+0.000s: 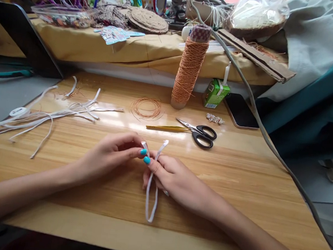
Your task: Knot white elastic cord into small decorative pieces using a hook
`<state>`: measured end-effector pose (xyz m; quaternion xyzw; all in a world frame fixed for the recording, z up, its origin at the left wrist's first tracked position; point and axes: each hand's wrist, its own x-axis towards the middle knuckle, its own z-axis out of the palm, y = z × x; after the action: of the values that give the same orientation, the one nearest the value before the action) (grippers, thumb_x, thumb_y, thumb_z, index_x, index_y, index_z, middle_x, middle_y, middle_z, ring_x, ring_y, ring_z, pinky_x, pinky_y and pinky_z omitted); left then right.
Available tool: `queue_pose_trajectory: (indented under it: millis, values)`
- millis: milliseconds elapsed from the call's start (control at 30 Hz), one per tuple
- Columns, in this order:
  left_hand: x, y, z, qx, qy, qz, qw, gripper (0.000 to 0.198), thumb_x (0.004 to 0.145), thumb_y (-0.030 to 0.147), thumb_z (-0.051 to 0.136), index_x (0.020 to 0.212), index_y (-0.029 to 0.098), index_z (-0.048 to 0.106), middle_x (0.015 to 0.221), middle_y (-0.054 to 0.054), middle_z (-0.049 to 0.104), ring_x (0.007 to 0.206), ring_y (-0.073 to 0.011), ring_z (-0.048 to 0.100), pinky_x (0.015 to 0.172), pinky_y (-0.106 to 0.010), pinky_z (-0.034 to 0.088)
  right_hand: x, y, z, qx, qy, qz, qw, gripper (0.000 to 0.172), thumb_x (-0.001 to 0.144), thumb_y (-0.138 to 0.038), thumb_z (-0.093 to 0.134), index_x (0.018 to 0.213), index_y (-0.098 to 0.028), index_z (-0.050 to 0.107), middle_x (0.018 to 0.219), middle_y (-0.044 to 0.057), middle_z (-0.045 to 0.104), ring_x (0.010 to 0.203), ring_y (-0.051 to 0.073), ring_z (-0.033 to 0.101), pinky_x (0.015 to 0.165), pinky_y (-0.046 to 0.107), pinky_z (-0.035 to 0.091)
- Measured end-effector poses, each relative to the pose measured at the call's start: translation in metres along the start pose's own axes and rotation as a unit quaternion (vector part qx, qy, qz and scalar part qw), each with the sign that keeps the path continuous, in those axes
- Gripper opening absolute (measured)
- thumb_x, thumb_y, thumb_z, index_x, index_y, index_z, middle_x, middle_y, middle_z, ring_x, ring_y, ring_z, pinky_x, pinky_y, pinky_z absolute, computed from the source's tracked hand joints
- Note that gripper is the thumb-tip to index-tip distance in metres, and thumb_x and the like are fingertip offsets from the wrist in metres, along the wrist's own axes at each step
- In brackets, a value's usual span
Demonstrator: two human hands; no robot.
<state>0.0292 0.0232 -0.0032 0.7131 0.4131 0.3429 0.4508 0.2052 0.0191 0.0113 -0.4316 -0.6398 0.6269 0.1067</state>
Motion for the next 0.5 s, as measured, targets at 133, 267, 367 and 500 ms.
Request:
queue_pose_trajectory:
  millis: [133,267,367,500]
  values:
    - [-0.0018,0.0011,0.0010,-0.070,-0.018,-0.059,0.996,0.015,0.081,0.024,0.049,0.083,0.012,0.058,0.077,-0.002,0.061,0.067,-0.0083,0.053,0.055,-0.017,0.041,0.0001,-0.0020,-0.0008,-0.020,-0.003,0.014,1.000,0.043,0.087,-0.045,0.032,0.068,-0.015,0.056,0.045,-0.006,0.033,0.041,0.006,0.031,0.043,0.021,0.029]
    - [-0.0034,-0.0011,0.0038,-0.137,-0.043,-0.095,0.985,0.017,0.083,0.028,0.048,0.085,0.013,0.056,0.068,0.000,0.060,0.053,-0.0048,0.048,0.045,-0.014,0.035,0.0015,-0.0010,-0.0007,-0.030,-0.019,0.000,0.999,0.040,0.086,-0.044,0.036,0.069,-0.014,0.056,0.046,-0.006,0.037,0.039,0.005,0.033,0.040,0.019,0.029]
    - [-0.0040,-0.0017,0.0055,-0.185,-0.042,-0.122,0.974,0.018,0.082,0.032,0.049,0.085,0.014,0.053,0.058,0.004,0.054,0.042,-0.0024,0.040,0.037,-0.012,0.030,0.0030,0.0011,-0.0003,0.005,-0.003,-0.001,1.000,0.038,0.085,-0.046,0.038,0.076,-0.014,0.056,0.044,-0.006,0.040,0.039,0.006,0.036,0.040,0.019,0.029]
    - [-0.0039,-0.0015,0.0052,-0.197,-0.020,-0.127,0.972,0.018,0.080,0.031,0.052,0.081,0.013,0.053,0.053,0.006,0.047,0.040,-0.0025,0.042,0.036,-0.012,0.035,0.0057,0.0055,0.0009,0.056,0.109,-0.017,0.992,0.034,0.084,-0.042,0.043,0.101,-0.014,0.055,0.048,-0.006,0.043,0.041,0.006,0.036,0.038,0.019,0.027]
